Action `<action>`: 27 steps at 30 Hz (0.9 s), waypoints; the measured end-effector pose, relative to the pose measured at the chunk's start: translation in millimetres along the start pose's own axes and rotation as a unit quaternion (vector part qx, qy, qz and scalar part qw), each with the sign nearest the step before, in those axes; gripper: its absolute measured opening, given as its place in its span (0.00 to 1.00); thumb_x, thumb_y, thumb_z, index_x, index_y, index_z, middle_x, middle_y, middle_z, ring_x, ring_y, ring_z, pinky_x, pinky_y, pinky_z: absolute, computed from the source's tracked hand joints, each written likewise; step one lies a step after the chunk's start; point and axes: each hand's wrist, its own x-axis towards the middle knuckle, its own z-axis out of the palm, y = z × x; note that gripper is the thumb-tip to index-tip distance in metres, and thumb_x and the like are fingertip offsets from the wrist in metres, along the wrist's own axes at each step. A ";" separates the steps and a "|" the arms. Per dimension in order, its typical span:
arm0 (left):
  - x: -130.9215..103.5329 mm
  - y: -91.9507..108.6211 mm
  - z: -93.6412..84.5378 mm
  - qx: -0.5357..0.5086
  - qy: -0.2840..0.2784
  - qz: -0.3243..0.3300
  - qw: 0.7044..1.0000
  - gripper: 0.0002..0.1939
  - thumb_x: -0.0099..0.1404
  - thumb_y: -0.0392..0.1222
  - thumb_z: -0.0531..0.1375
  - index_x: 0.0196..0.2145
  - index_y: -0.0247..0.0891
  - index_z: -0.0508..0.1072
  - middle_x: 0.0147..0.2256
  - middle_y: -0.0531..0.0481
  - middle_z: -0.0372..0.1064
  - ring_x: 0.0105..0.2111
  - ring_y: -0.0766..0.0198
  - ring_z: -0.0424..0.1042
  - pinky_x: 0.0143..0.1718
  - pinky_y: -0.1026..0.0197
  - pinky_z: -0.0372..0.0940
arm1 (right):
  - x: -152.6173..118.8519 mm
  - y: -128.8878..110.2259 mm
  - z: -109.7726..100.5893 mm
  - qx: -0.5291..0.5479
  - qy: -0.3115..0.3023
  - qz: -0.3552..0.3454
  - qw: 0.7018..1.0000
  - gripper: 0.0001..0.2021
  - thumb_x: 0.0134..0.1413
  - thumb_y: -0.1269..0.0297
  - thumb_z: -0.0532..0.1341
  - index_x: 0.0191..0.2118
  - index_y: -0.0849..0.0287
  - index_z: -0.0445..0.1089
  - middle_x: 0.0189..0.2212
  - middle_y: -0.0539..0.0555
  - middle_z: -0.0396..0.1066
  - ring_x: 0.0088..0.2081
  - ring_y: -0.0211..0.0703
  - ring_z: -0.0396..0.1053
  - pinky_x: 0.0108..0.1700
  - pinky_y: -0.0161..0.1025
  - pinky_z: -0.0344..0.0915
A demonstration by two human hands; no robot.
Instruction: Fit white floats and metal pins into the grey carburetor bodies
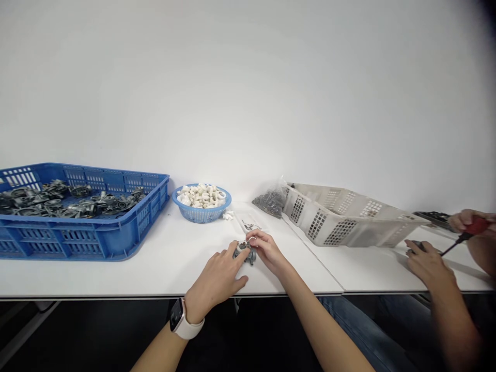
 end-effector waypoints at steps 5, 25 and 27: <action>0.1 0.1 -0.2 0.000 -0.001 -0.001 1.000 0.33 0.70 0.43 0.61 0.68 0.49 0.53 0.64 0.41 0.56 0.44 0.51 0.75 0.43 0.50 0.72 | -0.1 -0.2 0.1 0.003 -0.003 -0.001 1.000 0.05 0.48 0.68 0.66 0.34 0.54 0.77 0.36 0.50 0.69 0.38 0.43 0.63 0.42 0.40 0.59; 0.6 0.4 1.0 -0.006 -0.001 -0.003 1.000 0.33 0.70 0.44 0.60 0.68 0.49 0.53 0.63 0.40 0.56 0.43 0.51 0.76 0.44 0.49 0.72 | 0.9 -0.8 1.8 -0.029 0.005 0.001 1.000 0.03 0.48 0.65 0.66 0.32 0.55 0.77 0.34 0.50 0.69 0.38 0.44 0.63 0.41 0.41 0.59; 0.4 0.6 1.0 -0.006 -0.002 -0.003 1.000 0.33 0.70 0.43 0.60 0.68 0.48 0.53 0.63 0.40 0.56 0.43 0.51 0.76 0.44 0.49 0.73 | 0.9 -0.6 2.1 -0.038 0.008 0.000 0.999 0.04 0.49 0.65 0.66 0.32 0.55 0.77 0.34 0.51 0.69 0.37 0.44 0.63 0.41 0.41 0.58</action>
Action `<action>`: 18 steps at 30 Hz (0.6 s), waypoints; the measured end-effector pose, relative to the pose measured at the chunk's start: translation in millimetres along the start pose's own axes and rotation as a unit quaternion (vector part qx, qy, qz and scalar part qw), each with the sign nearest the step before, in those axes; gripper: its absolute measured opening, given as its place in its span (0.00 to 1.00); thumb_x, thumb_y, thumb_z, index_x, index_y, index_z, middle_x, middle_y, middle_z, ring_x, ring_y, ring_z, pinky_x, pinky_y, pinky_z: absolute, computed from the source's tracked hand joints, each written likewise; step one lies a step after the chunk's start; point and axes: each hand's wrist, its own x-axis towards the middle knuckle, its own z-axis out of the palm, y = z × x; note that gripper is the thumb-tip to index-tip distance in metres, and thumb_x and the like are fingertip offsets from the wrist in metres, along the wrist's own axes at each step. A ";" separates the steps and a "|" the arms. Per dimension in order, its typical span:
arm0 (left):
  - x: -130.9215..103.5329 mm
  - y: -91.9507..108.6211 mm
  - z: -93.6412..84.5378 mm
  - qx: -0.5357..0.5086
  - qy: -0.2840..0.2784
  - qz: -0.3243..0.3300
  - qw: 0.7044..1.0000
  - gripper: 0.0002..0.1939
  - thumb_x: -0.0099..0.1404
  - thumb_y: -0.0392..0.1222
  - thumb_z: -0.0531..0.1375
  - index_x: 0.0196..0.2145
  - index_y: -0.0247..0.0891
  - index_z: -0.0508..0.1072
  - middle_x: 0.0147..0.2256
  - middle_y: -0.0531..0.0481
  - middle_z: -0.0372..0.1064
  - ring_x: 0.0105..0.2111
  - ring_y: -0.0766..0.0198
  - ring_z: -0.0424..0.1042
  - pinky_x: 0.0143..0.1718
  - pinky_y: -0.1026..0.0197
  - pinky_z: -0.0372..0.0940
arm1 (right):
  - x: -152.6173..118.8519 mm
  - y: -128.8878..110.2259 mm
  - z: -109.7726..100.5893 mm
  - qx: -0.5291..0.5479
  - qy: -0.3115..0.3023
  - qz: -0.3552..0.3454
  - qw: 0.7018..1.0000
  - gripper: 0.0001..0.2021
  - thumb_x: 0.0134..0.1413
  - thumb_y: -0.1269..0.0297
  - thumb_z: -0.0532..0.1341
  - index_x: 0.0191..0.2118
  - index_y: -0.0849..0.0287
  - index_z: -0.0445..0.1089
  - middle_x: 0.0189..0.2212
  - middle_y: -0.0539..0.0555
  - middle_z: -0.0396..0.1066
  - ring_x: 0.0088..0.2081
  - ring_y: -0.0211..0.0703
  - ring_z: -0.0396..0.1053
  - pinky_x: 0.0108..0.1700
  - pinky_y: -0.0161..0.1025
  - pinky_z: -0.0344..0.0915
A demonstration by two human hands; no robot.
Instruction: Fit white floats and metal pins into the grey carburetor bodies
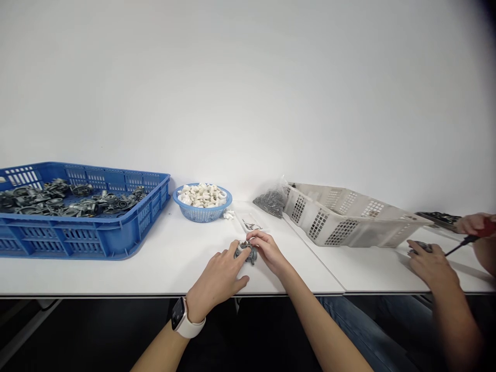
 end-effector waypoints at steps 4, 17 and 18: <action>-0.2 0.2 -0.6 -0.001 -0.001 0.000 1.000 0.33 0.70 0.43 0.60 0.68 0.49 0.52 0.63 0.40 0.56 0.44 0.51 0.76 0.43 0.50 0.73 | 0.1 0.9 -0.3 -0.010 0.001 0.000 1.000 0.04 0.50 0.64 0.66 0.33 0.54 0.77 0.34 0.50 0.69 0.37 0.44 0.63 0.41 0.41 0.58; -0.6 0.0 -1.9 0.003 0.002 0.002 1.000 0.33 0.70 0.43 0.61 0.68 0.48 0.53 0.62 0.41 0.58 0.42 0.51 0.75 0.43 0.50 0.73 | 0.0 0.5 0.0 -0.008 -0.001 0.001 1.000 0.05 0.50 0.64 0.65 0.34 0.54 0.77 0.36 0.50 0.70 0.39 0.44 0.64 0.42 0.41 0.59; -0.5 0.0 -2.3 0.004 0.002 0.003 1.000 0.33 0.70 0.43 0.61 0.68 0.48 0.53 0.62 0.41 0.58 0.42 0.51 0.75 0.43 0.50 0.73 | 0.0 0.8 -0.1 -0.008 -0.001 0.001 1.000 0.05 0.50 0.65 0.65 0.35 0.54 0.77 0.37 0.50 0.70 0.39 0.44 0.64 0.43 0.40 0.58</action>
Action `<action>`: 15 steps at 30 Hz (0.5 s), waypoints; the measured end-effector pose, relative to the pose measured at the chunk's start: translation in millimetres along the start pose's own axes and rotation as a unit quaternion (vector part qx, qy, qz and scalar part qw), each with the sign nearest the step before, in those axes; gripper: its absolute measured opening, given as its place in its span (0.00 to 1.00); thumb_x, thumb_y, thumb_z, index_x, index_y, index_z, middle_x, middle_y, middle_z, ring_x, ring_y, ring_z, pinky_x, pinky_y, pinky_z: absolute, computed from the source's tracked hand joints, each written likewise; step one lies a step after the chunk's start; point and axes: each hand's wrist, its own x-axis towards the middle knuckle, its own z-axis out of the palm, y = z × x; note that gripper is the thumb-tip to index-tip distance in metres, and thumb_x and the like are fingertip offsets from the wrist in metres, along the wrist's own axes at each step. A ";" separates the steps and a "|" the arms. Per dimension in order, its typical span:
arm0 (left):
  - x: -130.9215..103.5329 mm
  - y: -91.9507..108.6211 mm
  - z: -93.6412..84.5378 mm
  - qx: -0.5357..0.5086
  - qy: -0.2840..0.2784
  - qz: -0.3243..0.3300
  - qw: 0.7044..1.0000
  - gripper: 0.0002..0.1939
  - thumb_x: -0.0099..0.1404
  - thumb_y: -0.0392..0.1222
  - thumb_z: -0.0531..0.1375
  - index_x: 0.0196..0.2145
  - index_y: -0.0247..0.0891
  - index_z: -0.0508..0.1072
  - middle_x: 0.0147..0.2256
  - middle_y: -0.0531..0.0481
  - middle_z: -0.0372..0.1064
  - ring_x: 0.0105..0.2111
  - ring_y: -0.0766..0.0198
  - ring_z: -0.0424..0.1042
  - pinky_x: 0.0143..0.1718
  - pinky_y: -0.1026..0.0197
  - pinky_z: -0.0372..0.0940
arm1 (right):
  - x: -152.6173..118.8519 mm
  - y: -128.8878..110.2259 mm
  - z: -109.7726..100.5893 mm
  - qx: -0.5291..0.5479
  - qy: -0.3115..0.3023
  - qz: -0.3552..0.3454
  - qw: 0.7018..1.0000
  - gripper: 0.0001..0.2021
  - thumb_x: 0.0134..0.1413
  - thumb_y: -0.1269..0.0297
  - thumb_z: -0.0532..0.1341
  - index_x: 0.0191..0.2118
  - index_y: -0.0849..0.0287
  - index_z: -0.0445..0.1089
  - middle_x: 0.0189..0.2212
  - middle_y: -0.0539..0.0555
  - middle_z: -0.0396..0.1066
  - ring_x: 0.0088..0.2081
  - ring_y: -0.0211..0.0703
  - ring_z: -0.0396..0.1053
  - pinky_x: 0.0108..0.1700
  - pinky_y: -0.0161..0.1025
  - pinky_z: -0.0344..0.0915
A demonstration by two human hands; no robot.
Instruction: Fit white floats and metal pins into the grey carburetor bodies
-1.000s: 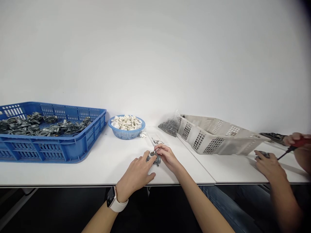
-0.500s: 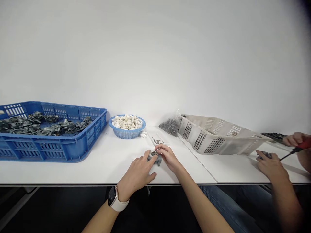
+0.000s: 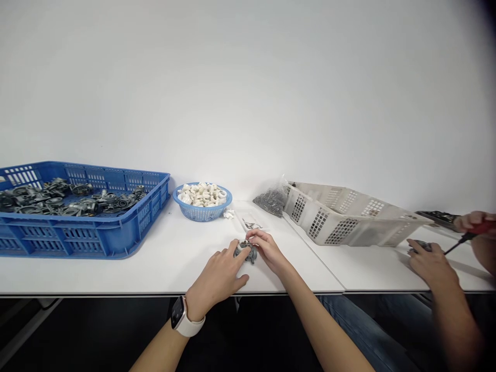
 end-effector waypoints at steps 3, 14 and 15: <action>0.0 0.2 -1.4 0.003 -0.001 0.001 1.000 0.33 0.70 0.44 0.60 0.68 0.49 0.53 0.61 0.41 0.59 0.42 0.51 0.75 0.42 0.51 0.73 | 0.2 1.0 -0.6 -0.002 -0.004 0.001 1.000 0.05 0.51 0.65 0.65 0.35 0.54 0.76 0.37 0.50 0.69 0.39 0.44 0.64 0.43 0.40 0.58; -1.4 0.3 -4.1 0.000 0.006 0.008 1.000 0.31 0.71 0.43 0.60 0.67 0.49 0.54 0.59 0.42 0.60 0.42 0.52 0.75 0.42 0.51 0.73 | 1.1 3.6 -3.7 0.000 -0.012 0.006 1.000 0.06 0.49 0.67 0.62 0.35 0.55 0.75 0.37 0.50 0.67 0.41 0.44 0.63 0.42 0.39 0.57; -1.4 0.2 -3.9 -0.001 0.007 0.008 1.000 0.30 0.71 0.43 0.60 0.67 0.49 0.55 0.59 0.42 0.60 0.42 0.52 0.75 0.42 0.50 0.73 | 1.3 4.2 -4.3 0.001 -0.014 0.005 1.000 0.07 0.49 0.68 0.61 0.35 0.55 0.75 0.37 0.50 0.67 0.40 0.44 0.63 0.42 0.39 0.57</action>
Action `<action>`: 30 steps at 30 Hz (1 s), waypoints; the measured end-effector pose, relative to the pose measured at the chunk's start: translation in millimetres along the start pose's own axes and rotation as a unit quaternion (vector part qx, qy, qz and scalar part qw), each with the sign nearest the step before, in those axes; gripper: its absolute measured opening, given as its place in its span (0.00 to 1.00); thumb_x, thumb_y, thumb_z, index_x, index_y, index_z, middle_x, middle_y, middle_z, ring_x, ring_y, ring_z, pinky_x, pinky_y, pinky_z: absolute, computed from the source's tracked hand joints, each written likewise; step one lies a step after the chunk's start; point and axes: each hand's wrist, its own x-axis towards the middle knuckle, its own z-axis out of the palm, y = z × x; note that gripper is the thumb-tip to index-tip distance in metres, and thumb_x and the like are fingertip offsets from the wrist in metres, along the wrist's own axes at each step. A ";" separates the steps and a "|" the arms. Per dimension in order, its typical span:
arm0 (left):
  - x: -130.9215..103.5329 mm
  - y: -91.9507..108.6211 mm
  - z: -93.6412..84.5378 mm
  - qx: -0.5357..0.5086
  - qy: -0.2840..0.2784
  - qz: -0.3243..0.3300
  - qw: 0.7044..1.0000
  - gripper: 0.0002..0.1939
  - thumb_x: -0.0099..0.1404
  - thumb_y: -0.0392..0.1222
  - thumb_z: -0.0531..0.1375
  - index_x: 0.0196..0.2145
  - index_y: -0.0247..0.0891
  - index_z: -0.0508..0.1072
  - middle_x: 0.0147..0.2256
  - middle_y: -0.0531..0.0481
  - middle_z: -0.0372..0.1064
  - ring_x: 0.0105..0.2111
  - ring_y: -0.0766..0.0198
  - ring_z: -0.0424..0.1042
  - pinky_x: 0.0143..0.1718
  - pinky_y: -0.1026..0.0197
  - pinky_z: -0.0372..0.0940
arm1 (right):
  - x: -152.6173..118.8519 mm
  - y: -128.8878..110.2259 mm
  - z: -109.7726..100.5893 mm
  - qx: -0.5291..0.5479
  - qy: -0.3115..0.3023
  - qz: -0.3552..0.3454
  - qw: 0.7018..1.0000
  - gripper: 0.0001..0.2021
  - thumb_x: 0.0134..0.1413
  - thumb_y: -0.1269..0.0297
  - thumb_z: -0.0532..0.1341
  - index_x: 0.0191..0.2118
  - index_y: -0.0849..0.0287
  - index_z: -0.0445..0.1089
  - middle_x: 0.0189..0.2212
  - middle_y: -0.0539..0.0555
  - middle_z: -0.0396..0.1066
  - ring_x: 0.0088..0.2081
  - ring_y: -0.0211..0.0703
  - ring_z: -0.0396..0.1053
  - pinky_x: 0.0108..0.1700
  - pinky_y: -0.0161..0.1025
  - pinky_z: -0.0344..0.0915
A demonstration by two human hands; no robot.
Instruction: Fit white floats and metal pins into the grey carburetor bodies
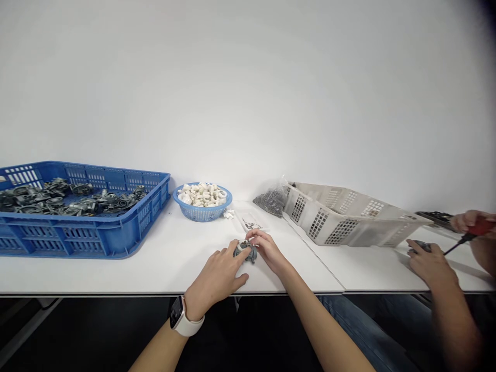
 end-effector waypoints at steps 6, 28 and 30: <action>0.3 -1.5 1.1 -0.005 0.003 0.000 1.000 0.31 0.71 0.43 0.60 0.67 0.50 0.55 0.59 0.42 0.60 0.43 0.52 0.75 0.44 0.50 0.73 | -0.4 2.4 -1.7 0.004 -0.020 -0.010 1.000 0.11 0.46 0.69 0.60 0.37 0.55 0.74 0.35 0.50 0.66 0.35 0.42 0.60 0.39 0.39 0.57; 0.2 0.2 0.7 -0.003 0.003 0.001 1.000 0.34 0.70 0.42 0.60 0.70 0.49 0.53 0.61 0.41 0.59 0.43 0.50 0.75 0.43 0.48 0.74 | -3.5 -3.6 -0.7 -0.028 -0.063 -0.037 0.997 0.13 0.48 0.70 0.60 0.41 0.54 0.72 0.41 0.51 0.68 0.41 0.45 0.64 0.43 0.40 0.58; 0.2 0.0 -0.5 -0.006 0.003 0.001 1.000 0.34 0.70 0.43 0.60 0.69 0.49 0.53 0.60 0.41 0.60 0.43 0.50 0.75 0.43 0.48 0.74 | -3.5 -4.1 -0.3 -0.024 -0.063 -0.034 0.997 0.13 0.47 0.70 0.61 0.41 0.54 0.72 0.40 0.51 0.68 0.40 0.44 0.64 0.43 0.40 0.58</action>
